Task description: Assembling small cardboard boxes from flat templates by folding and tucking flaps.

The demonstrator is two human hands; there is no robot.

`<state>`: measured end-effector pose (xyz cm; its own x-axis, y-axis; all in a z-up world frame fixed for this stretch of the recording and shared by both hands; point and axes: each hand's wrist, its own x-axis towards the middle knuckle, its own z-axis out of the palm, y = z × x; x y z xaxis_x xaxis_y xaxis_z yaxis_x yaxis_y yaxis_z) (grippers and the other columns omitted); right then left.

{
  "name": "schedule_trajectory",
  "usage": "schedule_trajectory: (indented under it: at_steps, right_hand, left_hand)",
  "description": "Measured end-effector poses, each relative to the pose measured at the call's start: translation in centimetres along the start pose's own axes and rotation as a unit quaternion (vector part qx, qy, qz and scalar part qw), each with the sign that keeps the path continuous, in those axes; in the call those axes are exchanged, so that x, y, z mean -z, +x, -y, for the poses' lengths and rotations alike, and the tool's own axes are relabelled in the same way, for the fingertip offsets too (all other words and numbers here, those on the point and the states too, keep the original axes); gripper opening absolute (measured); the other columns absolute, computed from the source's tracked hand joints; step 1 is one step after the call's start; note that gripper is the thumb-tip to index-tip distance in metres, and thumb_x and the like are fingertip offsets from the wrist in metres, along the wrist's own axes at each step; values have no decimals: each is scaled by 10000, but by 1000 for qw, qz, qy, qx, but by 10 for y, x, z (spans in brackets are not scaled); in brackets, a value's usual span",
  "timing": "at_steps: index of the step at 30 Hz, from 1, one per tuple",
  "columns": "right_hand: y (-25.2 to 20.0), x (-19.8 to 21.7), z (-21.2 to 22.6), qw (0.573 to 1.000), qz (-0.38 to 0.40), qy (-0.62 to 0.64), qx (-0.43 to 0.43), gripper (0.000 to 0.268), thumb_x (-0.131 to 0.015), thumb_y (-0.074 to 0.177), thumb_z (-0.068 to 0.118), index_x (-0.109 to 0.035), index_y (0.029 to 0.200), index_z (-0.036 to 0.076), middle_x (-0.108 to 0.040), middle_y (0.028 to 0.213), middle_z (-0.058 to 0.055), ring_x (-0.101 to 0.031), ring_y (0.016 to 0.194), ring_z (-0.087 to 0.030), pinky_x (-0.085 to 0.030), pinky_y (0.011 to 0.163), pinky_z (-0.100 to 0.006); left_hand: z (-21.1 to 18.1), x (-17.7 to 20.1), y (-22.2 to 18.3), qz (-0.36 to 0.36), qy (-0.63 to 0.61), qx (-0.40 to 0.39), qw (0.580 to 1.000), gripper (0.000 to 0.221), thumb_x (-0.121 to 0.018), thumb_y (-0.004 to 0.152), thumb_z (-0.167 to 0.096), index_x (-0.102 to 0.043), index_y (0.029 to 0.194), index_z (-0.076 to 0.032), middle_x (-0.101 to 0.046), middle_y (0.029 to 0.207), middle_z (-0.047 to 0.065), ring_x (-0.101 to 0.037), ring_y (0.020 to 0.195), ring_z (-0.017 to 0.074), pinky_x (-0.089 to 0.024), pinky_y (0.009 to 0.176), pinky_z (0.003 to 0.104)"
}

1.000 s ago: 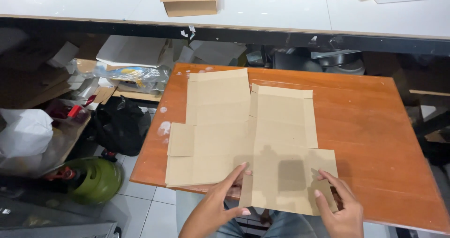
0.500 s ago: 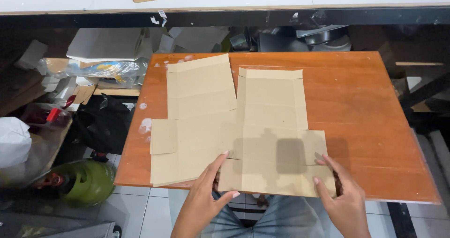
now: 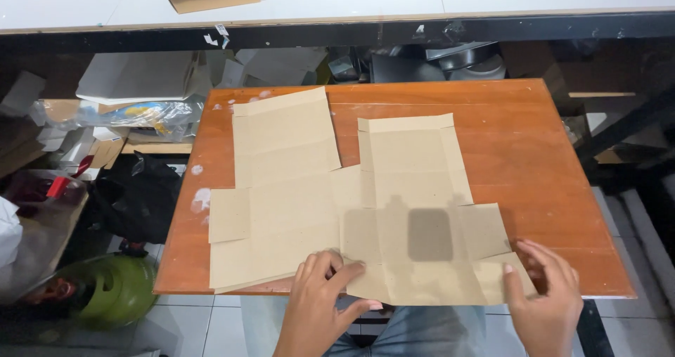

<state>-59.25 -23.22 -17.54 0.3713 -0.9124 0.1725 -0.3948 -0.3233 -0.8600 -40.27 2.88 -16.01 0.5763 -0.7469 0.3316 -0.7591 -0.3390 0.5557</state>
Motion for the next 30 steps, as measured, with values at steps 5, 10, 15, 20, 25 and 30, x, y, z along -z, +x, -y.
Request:
schedule_trajectory:
  at_steps: [5, 10, 15, 20, 25, 30]
  right_hand:
    - [-18, 7, -38, 881, 213, -222, 360, 678, -737, 721, 675, -679, 1314, 352, -706, 1365, 184, -576, 1384, -55, -382, 1089, -576]
    - [-4, 7, -9, 896, 149, -116, 402, 278, -768, 834, 314, -768, 1070, 168, -789, 1115, 41, -738, 1087, -165, -519, 907, -327]
    - [3, 14, 10, 948, 146, -68, 275, 399, -861, 702, 260, -802, 1082, 152, -716, 1325, -54, -690, 1185, -213, -562, 984, -342]
    - [-5, 2, 14, 995, 58, -2, 80, 525, -794, 768, 98, -691, 1282, 90, -531, 1415, -103, -617, 1056, -162, -600, 605, -282]
    - [-8, -8, 25, 982, 68, -13, 173, 642, -625, 842, 42, -486, 1468, 71, -365, 1655, -164, -396, 1524, -317, -439, 1125, -440]
    - [-10, -15, 44, 982, 103, 52, 150, 730, -469, 862, -98, -328, 1556, 81, -252, 1738, -129, -407, 1539, -293, -527, 936, -326]
  left_hand:
    - [5, -9, -1, -11, -50, 72, 996, 525, -656, 875, -644, -777, 1067, -171, -458, 965, 26, -467, 901, 229, -431, 859, 397]
    - [0, -14, 8, -56, -57, 116, 990, 424, -690, 873, -579, -810, 1012, -196, -510, 961, -2, -506, 863, 206, -460, 823, 371]
    - [3, -2, 19, -14, -94, 121, 988, 527, -580, 915, -630, -772, 1052, -158, -534, 984, -4, -527, 877, 196, -457, 821, 343]
    - [-3, 16, 24, 54, -161, -7, 985, 217, -777, 929, -182, -641, 1066, -82, -546, 1188, 58, -588, 971, 185, -485, 793, 325]
    - [-2, 18, 32, 78, -129, -144, 978, 266, -763, 944, -273, -618, 975, -52, -573, 1069, 75, -581, 976, 245, -520, 822, 349]
    - [-9, 22, 42, 116, -106, -207, 966, 331, -758, 968, -310, -572, 853, -61, -594, 1046, 61, -567, 968, 239, -520, 758, 331]
